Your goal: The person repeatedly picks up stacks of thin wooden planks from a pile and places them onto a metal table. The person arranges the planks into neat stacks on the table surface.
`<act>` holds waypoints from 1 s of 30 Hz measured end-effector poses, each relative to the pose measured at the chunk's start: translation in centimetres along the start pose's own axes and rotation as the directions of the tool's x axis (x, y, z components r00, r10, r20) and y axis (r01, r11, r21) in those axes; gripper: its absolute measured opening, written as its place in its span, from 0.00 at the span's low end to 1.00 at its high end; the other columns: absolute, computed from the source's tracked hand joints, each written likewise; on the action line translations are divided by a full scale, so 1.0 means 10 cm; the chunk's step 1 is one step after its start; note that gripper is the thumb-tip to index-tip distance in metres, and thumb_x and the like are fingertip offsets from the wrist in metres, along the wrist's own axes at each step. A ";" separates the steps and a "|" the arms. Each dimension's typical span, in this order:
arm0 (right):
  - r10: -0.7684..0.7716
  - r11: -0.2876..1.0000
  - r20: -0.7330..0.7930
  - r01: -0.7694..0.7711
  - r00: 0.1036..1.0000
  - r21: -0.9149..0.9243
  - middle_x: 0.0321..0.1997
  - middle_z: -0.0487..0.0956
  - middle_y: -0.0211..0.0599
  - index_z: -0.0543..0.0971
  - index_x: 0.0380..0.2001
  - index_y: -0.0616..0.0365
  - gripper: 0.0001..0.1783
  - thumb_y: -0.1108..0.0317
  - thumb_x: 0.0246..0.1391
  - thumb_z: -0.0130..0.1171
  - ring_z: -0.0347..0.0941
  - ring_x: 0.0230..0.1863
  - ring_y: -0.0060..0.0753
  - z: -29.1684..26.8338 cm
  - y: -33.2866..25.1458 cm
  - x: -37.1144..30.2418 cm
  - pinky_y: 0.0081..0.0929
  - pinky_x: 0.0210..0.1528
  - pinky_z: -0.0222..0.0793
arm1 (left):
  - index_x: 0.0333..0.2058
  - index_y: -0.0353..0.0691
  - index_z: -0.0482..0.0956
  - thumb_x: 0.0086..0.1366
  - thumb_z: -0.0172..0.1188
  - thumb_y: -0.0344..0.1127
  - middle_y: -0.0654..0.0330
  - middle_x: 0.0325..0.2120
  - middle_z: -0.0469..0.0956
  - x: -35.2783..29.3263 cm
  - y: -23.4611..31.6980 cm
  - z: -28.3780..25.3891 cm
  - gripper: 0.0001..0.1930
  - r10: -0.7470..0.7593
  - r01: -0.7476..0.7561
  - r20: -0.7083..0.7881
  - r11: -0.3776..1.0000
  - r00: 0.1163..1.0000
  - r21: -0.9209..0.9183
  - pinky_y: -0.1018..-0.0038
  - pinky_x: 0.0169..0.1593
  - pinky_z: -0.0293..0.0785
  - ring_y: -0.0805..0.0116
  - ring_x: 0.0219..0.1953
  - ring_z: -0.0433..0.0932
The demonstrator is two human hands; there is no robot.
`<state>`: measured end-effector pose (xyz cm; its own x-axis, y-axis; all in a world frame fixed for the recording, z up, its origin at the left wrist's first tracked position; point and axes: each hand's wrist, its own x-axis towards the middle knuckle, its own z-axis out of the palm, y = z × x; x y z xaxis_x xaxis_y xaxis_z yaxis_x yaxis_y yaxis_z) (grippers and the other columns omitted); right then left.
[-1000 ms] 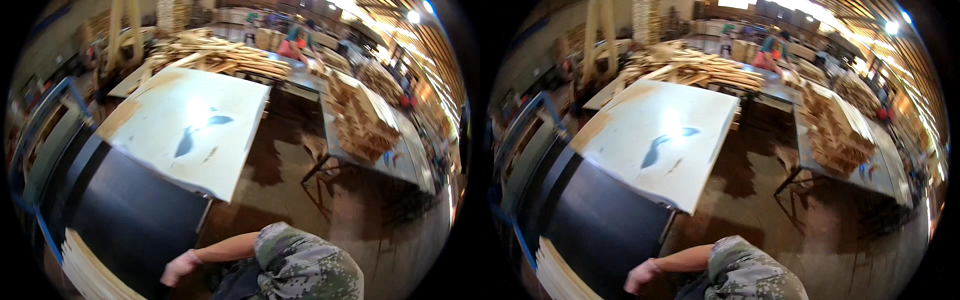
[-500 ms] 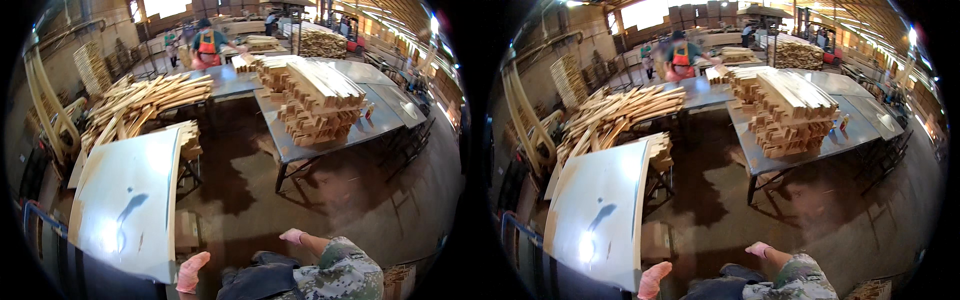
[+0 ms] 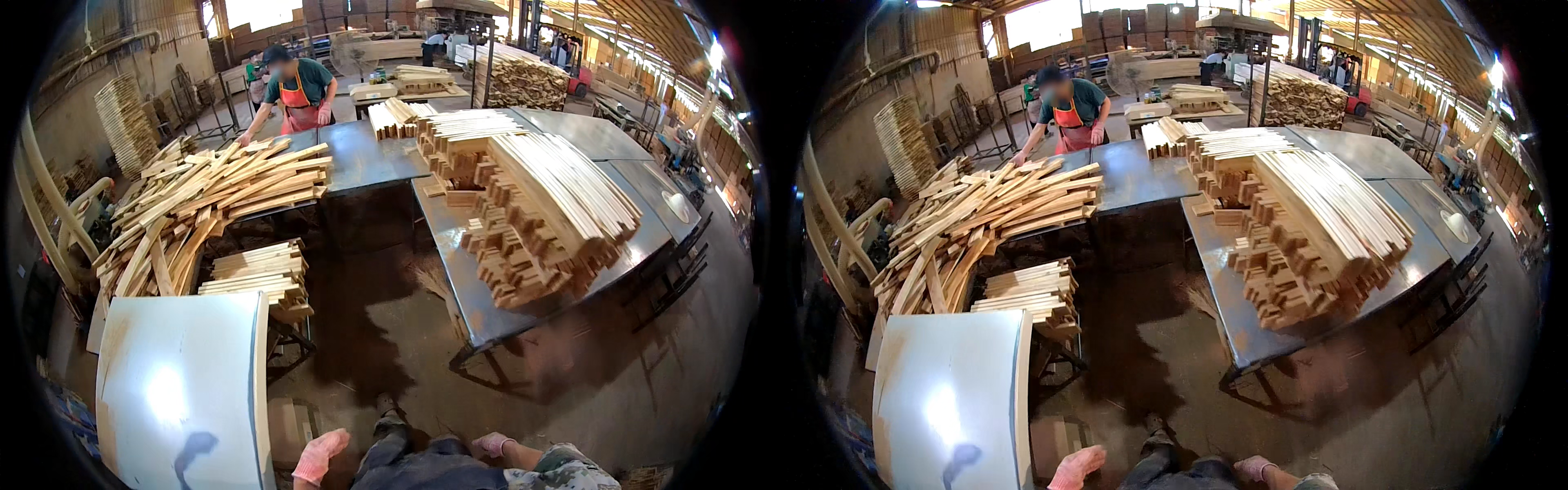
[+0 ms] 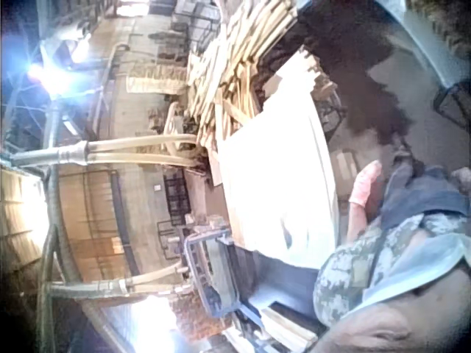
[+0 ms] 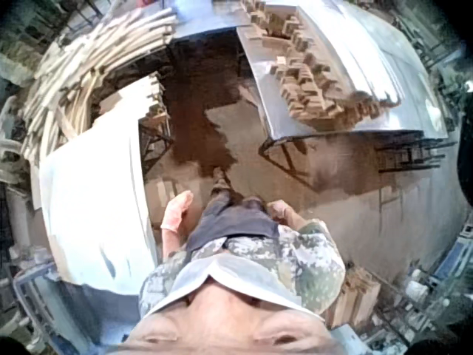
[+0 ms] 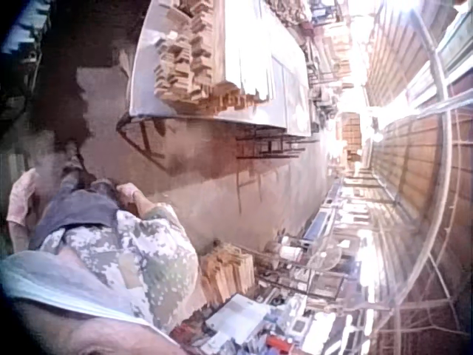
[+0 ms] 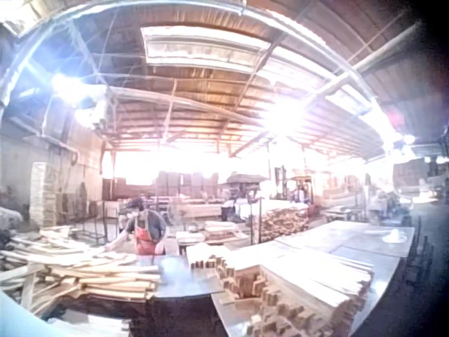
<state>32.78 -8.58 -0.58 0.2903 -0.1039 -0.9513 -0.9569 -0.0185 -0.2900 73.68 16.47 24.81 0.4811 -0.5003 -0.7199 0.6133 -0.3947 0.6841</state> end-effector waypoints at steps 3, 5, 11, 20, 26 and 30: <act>-0.170 0.743 0.137 0.219 0.976 -0.633 0.60 0.83 0.44 0.77 0.62 0.48 0.32 0.64 0.52 0.66 0.80 0.59 0.53 -0.69 -0.95 -0.51 0.38 0.58 0.77 | 0.58 0.26 0.80 0.73 0.62 0.40 0.50 0.54 0.83 0.69 0.28 0.13 0.23 0.059 -0.062 0.057 0.997 0.997 0.047 0.70 0.65 0.74 0.62 0.57 0.81; -0.395 0.849 -0.059 0.339 0.917 -0.405 0.60 0.83 0.51 0.84 0.51 0.56 0.23 0.49 0.67 0.56 0.81 0.58 0.43 -0.72 -0.19 0.36 0.37 0.58 0.76 | 0.58 0.27 0.80 0.72 0.62 0.40 0.50 0.54 0.83 1.11 0.90 0.54 0.24 0.100 -0.134 0.140 0.957 0.985 0.257 0.72 0.64 0.74 0.64 0.57 0.81; -0.023 0.802 -0.271 0.179 0.962 0.569 0.59 0.82 0.47 0.73 0.67 0.68 0.41 0.45 0.63 0.62 0.80 0.51 0.39 -1.30 -1.36 0.64 0.33 0.54 0.74 | 0.61 0.34 0.78 0.72 0.61 0.48 0.49 0.60 0.80 2.00 2.09 1.36 0.27 0.149 -0.499 0.513 0.562 0.845 0.660 0.69 0.67 0.69 0.56 0.64 0.77; -0.053 0.819 -0.276 0.200 0.960 0.537 0.36 0.82 0.35 0.83 0.41 0.57 0.20 0.51 0.62 0.60 0.77 0.36 0.32 -2.12 -2.66 0.99 0.34 0.36 0.73 | 0.62 0.34 0.77 0.73 0.59 0.52 0.47 0.60 0.80 2.97 2.94 1.56 0.30 -0.050 -0.453 0.535 0.470 0.843 0.758 0.67 0.66 0.70 0.54 0.63 0.77; -0.296 0.907 -0.379 0.382 0.877 0.177 0.47 0.85 0.49 0.83 0.45 0.62 0.29 0.44 0.62 0.56 0.80 0.49 0.54 -2.73 -3.68 1.05 0.45 0.53 0.72 | 0.59 0.33 0.81 0.72 0.61 0.46 0.50 0.53 0.85 3.20 3.23 0.86 0.25 0.023 -0.232 0.264 0.555 0.964 0.799 0.70 0.64 0.72 0.60 0.58 0.81; -0.371 0.910 -0.238 0.402 0.898 0.101 0.71 0.73 0.55 0.73 0.67 0.65 0.40 0.42 0.65 0.56 0.66 0.74 0.52 -2.95 -4.17 1.66 0.35 0.74 0.60 | 0.58 0.31 0.81 0.70 0.65 0.40 0.53 0.52 0.85 3.45 3.23 0.65 0.23 0.016 -0.067 0.104 0.863 0.994 0.501 0.71 0.62 0.74 0.66 0.55 0.81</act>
<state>77.15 -38.82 -1.22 0.6121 -0.3234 -0.7216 -0.7525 0.0422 -0.6573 106.05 -18.53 22.78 0.4232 -0.5841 -0.6926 0.1832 -0.6934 0.6968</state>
